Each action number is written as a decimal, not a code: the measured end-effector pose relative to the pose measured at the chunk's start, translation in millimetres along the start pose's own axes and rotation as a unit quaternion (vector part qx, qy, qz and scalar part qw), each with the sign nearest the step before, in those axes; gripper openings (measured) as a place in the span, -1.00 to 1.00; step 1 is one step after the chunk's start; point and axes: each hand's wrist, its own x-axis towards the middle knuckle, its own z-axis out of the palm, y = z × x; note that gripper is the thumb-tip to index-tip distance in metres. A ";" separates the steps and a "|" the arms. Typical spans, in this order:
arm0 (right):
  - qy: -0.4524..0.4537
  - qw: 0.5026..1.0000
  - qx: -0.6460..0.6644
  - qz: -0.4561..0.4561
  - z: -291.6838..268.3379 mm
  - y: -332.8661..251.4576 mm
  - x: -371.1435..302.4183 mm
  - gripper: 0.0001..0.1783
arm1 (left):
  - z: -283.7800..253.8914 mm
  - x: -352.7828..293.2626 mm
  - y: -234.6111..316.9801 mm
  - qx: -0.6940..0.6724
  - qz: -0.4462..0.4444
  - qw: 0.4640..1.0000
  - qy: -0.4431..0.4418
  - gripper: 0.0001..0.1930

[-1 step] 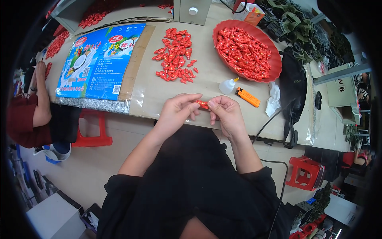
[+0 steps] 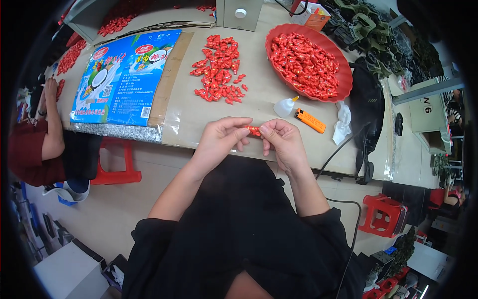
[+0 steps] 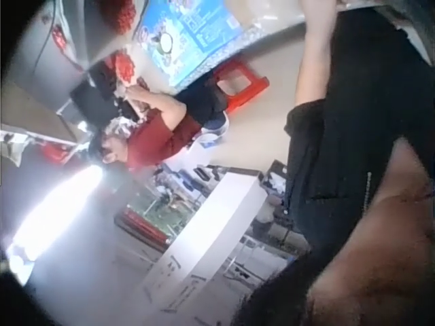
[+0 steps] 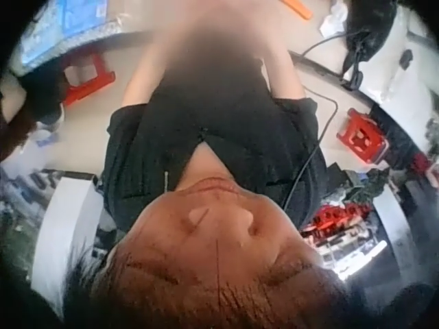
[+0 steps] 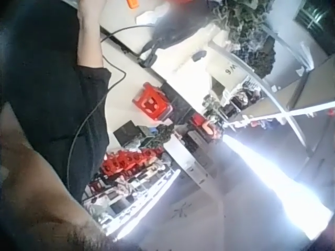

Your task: The person assembles small plastic figurines by applying glue to the parts with a squeeze bottle and pressing the components together by hand.

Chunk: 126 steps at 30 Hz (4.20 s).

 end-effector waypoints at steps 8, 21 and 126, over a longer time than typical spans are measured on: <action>0.009 1.000 0.002 0.004 0.7 1.9 0.7 -0.84 | 0.5 4.5 2.5 -0.033 -0.017 0.999 0.002 -0.79; 0.013 1.000 -0.011 -0.021 4.1 5.5 1.9 -0.85 | 2.4 5.0 1.2 -0.032 -0.014 0.999 0.029 -0.80; -0.006 0.956 0.224 -0.190 -23.0 -5.5 7.9 -0.70 | 0.1 4.9 -4.4 0.076 0.158 0.982 0.064 -0.71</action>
